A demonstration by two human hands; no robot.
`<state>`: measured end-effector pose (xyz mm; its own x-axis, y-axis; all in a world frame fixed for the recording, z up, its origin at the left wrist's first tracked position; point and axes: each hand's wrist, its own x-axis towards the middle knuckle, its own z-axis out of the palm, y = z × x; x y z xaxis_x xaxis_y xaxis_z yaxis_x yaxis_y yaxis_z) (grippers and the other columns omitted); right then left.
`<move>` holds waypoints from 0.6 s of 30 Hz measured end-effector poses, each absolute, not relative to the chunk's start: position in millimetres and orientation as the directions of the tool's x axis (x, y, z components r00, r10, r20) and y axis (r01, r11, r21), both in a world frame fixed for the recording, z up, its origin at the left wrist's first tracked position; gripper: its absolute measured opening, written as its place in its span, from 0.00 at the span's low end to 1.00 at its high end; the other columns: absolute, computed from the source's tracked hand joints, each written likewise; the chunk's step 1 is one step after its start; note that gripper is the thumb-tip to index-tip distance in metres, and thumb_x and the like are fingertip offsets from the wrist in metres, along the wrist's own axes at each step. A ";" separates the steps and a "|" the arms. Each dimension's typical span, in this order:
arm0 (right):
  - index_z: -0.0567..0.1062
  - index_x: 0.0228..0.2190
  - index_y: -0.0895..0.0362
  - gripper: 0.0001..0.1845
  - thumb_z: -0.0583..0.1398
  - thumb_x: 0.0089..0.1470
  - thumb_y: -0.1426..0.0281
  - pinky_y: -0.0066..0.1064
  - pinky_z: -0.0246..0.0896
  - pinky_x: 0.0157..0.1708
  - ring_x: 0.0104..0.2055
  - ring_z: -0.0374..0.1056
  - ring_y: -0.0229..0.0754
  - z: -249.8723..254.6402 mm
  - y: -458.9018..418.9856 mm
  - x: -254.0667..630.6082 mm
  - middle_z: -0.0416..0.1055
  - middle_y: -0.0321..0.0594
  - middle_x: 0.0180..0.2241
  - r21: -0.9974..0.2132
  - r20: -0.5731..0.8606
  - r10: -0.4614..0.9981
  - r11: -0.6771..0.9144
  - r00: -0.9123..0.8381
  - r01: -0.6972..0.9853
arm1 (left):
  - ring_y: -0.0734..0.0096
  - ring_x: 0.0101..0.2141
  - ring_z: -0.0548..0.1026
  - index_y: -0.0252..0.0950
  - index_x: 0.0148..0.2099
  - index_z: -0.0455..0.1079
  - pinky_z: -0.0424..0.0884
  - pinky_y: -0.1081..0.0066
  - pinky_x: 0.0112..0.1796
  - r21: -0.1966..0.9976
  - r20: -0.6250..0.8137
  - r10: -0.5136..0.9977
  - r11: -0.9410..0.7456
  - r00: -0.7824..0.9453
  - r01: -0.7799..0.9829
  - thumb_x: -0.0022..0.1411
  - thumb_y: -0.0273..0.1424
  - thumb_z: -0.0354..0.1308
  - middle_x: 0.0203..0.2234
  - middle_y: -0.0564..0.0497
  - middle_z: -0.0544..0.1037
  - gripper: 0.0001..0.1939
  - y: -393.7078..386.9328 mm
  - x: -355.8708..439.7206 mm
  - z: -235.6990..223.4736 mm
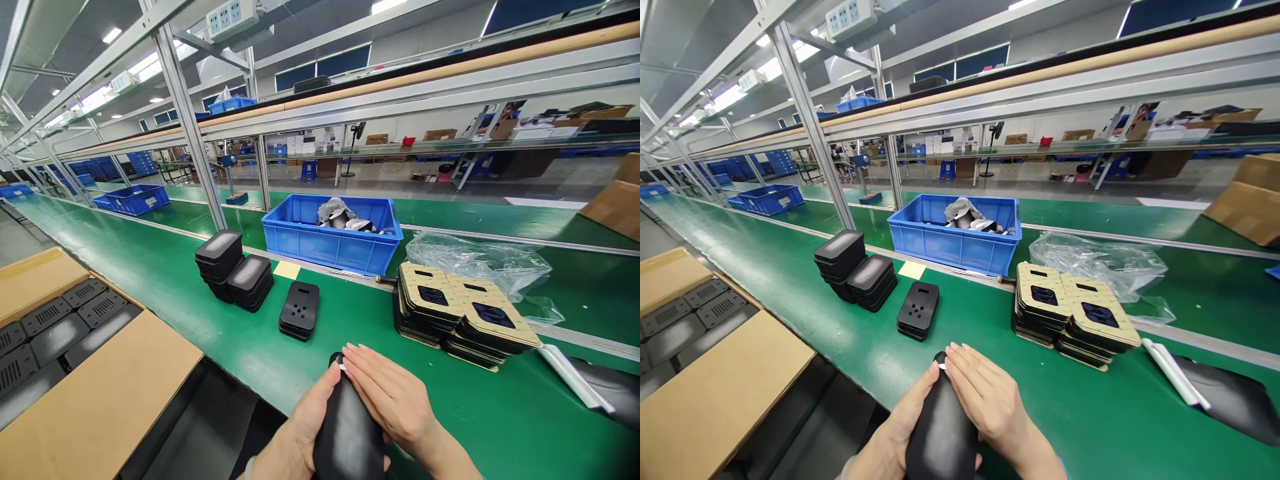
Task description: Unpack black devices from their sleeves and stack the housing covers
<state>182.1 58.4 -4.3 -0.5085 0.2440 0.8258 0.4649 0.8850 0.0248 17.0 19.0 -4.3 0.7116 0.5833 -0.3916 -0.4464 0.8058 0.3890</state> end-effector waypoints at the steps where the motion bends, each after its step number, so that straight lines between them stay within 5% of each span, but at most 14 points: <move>1: 0.73 0.49 0.66 0.18 0.57 0.56 0.83 0.44 0.73 0.50 0.53 0.71 0.51 -2.8 56.3 180.4 0.77 0.56 0.45 0.029 0.834 0.235 0.885 -0.499 0.465 | 0.50 0.43 0.77 0.27 0.48 0.75 0.53 0.50 0.61 0.396 -0.370 0.621 0.778 0.691 -0.488 0.62 0.56 0.49 0.30 0.43 0.80 0.36 19.3 17.7 -3.7; 7: 0.76 0.44 0.66 0.16 0.59 0.53 0.85 0.37 0.74 0.51 0.47 0.75 0.48 18.4 41.0 170.0 0.79 0.52 0.40 -0.044 0.872 0.261 0.886 -0.415 0.462 | 0.60 0.56 0.70 0.38 0.66 0.60 0.51 0.61 0.62 0.538 -0.086 0.922 0.362 0.377 -0.762 0.62 0.38 0.61 0.52 0.44 0.77 0.31 21.6 16.2 -1.6; 18: 0.77 0.40 0.65 0.11 0.59 0.57 0.85 0.32 0.68 0.55 0.43 0.76 0.40 3.4 12.7 157.3 0.79 0.46 0.38 -0.104 0.873 0.349 0.817 -0.342 0.567 | 0.61 0.43 0.76 0.40 0.69 0.51 0.65 0.64 0.50 0.491 -0.196 0.923 0.384 0.330 -0.782 0.59 0.42 0.64 0.47 0.44 0.78 0.42 38.8 5.5 -7.2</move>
<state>157.3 12.7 3.4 -0.3417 0.3488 0.8727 0.5672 0.8169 -0.1044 5.5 38.8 -7.2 0.3300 0.9233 -0.1964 -0.7819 0.3839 0.4912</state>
